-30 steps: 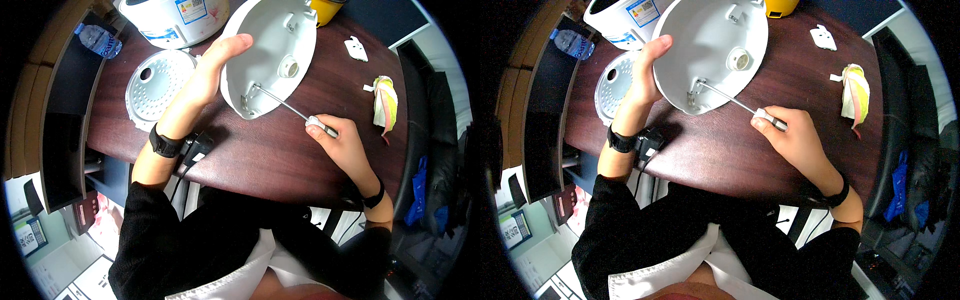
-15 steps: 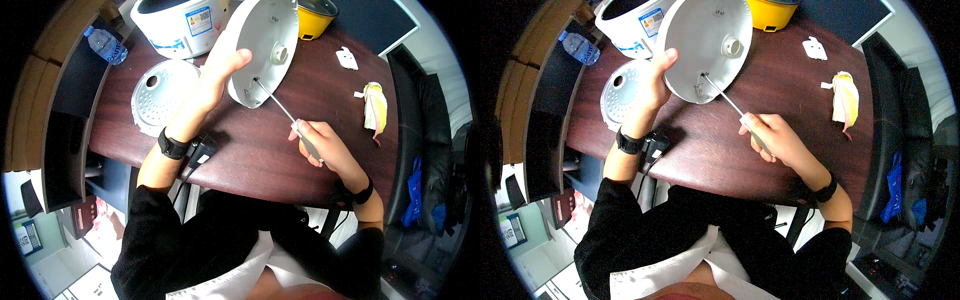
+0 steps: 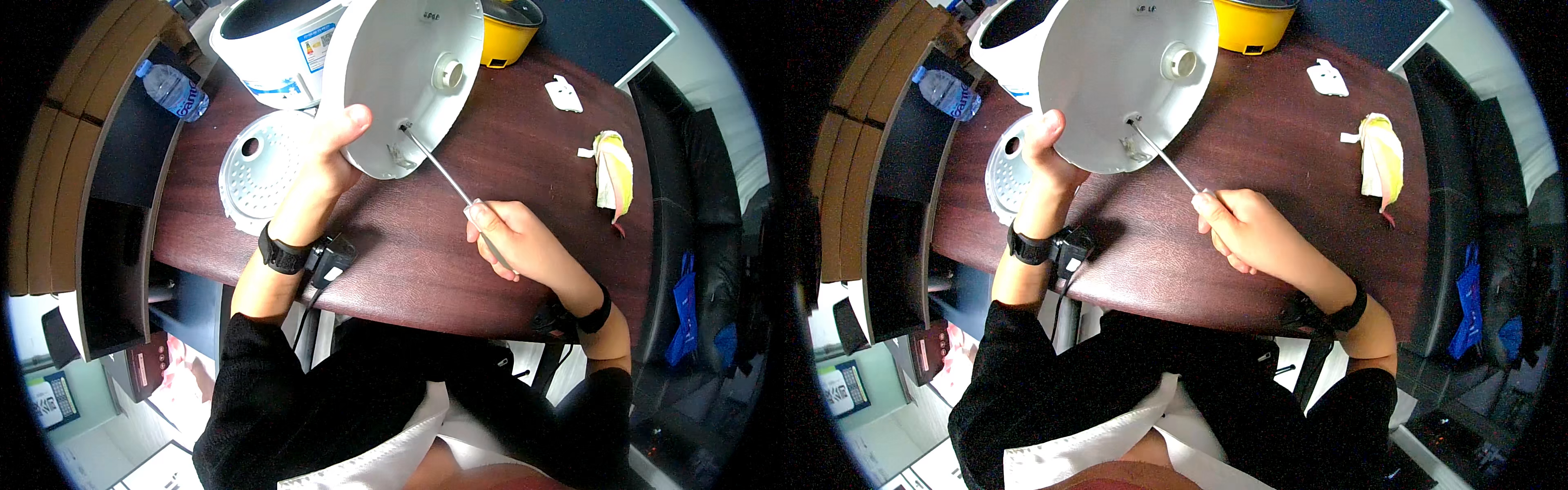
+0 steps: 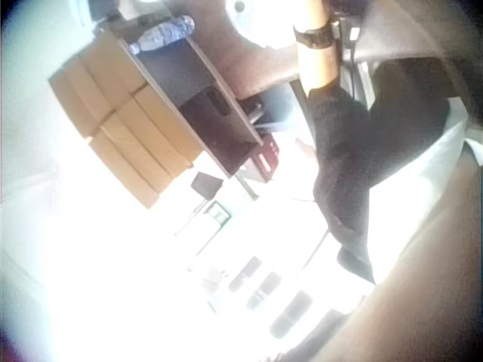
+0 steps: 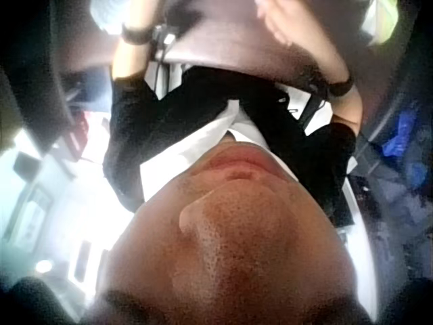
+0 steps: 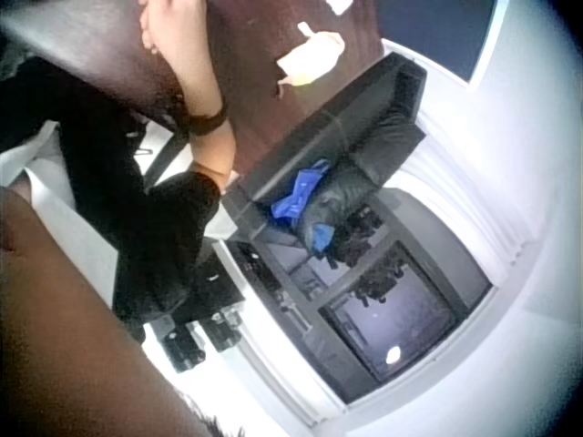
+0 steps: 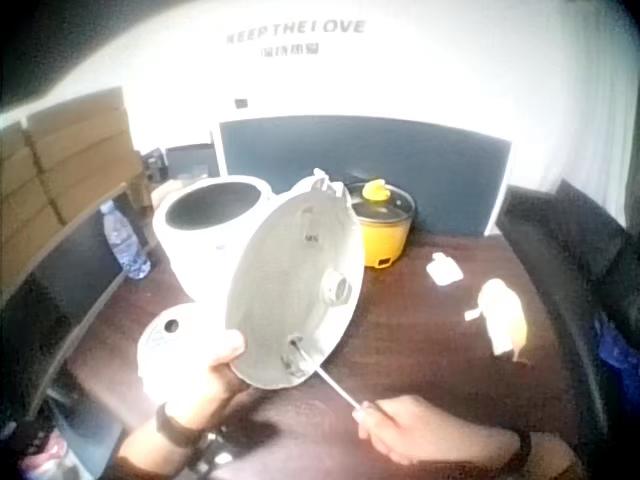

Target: The person uses a screwdriver to repeatedly tighten and loosen screws on the underside of a white plastic appliance lid. The person holds the lid with the left hand and manipulates the screwdriver with the right hand, focusing on a single screw location.

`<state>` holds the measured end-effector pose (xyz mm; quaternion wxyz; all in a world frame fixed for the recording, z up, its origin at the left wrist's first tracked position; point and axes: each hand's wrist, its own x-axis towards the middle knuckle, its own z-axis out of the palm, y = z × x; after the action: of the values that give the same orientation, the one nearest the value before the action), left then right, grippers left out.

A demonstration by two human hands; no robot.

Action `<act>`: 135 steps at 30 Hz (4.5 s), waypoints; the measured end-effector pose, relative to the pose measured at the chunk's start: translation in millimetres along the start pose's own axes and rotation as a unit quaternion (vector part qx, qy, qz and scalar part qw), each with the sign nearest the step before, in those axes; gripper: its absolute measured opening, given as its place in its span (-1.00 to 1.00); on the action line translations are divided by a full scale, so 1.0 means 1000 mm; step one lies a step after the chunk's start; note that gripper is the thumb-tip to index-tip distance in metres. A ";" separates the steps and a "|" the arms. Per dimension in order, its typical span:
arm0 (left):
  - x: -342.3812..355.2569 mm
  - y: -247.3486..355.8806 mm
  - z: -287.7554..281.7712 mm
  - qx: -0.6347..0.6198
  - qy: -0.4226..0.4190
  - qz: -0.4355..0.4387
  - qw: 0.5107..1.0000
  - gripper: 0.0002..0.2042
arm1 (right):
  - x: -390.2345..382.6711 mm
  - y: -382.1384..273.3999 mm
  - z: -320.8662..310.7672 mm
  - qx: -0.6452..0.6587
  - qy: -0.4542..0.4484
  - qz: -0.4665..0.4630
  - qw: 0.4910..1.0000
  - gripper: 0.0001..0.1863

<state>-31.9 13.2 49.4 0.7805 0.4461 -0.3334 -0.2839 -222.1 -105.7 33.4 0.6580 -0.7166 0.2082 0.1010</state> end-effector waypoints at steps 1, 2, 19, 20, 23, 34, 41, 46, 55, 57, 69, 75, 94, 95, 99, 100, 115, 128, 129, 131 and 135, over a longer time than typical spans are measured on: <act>0.000 0.001 0.000 0.002 -0.002 -0.004 1.000 -0.25 | 0.002 0.000 -0.002 0.019 -0.014 -0.003 1.000 -0.56; -0.001 0.001 0.000 0.005 -0.005 -0.009 1.000 -0.25 | 0.004 0.000 -0.003 0.039 -0.029 -0.007 0.999 -0.55; 0.011 -0.002 -0.007 0.026 0.017 0.002 1.000 -0.34 | 0.004 -0.003 -0.014 0.014 0.004 0.017 1.000 -0.57; 0.011 -0.003 -0.008 0.022 0.020 -0.006 1.000 -0.35 | 0.003 -0.003 -0.015 -0.088 0.062 -0.011 0.994 -0.59; 0.015 -0.007 -0.011 0.009 0.024 -0.034 0.999 -0.34 | 0.001 -0.006 -0.020 -0.290 0.191 -0.122 0.930 -0.66; 0.018 -0.015 -0.009 0.001 0.060 -0.058 0.996 -0.31 | -0.011 -0.012 -0.021 -0.142 0.084 -0.016 0.986 -0.74; 0.021 -0.017 -0.009 -0.016 0.093 -0.028 0.995 -0.32 | -0.012 -0.017 -0.019 -0.112 0.066 -0.009 0.991 -0.69; 0.021 -0.019 -0.011 -0.006 0.086 -0.010 0.996 -0.30 | -0.014 -0.015 -0.018 -0.145 0.110 -0.025 0.983 -0.67; 0.019 -0.023 -0.011 -0.009 0.088 -0.002 0.996 -0.31 | -0.020 -0.024 -0.017 -0.109 0.100 0.012 0.989 -0.66; 0.020 -0.023 -0.013 -0.005 0.079 0.007 0.997 -0.32 | -0.021 -0.023 -0.017 -0.109 0.098 0.007 0.989 -0.66; 0.019 -0.023 -0.012 0.002 0.079 0.027 0.997 -0.34 | -0.022 -0.021 -0.021 -0.111 0.103 -0.009 0.989 -0.66; 0.015 -0.021 -0.005 0.017 0.092 0.019 0.995 -0.35 | -0.019 -0.020 -0.019 -0.108 0.082 -0.011 0.991 -0.66; 0.008 -0.017 -0.004 -0.017 0.043 -0.001 0.999 -0.35 | -0.007 -0.008 -0.002 -0.008 0.052 -0.002 0.999 -0.66; 0.008 -0.019 -0.006 -0.014 0.038 -0.002 0.999 -0.36 | -0.006 -0.006 -0.003 0.008 0.041 -0.009 0.999 -0.65; 0.007 -0.018 -0.004 -0.010 0.032 0.009 0.999 -0.37 | -0.003 0.001 -0.001 0.072 0.021 -0.020 0.997 -0.61; 0.007 -0.018 -0.003 -0.007 0.035 0.013 0.999 -0.37 | -0.002 0.002 0.000 0.087 0.020 -0.019 0.996 -0.61; 0.010 -0.012 -0.002 0.007 0.062 0.001 0.998 -0.40 | -0.005 -0.002 -0.025 -0.166 0.110 -0.088 0.976 -0.69; 0.014 -0.017 -0.005 -0.020 0.033 -0.035 0.999 -0.37 | -0.022 -0.013 -0.017 -0.366 0.284 -0.217 0.859 -0.82; 0.014 -0.017 -0.005 -0.024 0.038 -0.037 0.998 -0.37 | -0.023 -0.013 -0.017 -0.367 0.284 -0.219 0.858 -0.81; 0.013 -0.018 -0.005 -0.031 0.049 -0.039 0.998 -0.35 | -0.024 -0.013 -0.017 -0.389 0.296 -0.214 0.846 -0.80; 0.012 -0.017 -0.001 -0.017 0.063 -0.024 0.998 -0.33 | -0.026 -0.016 -0.016 -0.391 0.309 -0.209 0.841 -0.78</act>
<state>-25.8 -2.8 37.2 0.8004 0.4579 -0.2677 -0.2792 -240.5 -116.2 60.4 0.2295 -0.9350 0.1892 -0.1931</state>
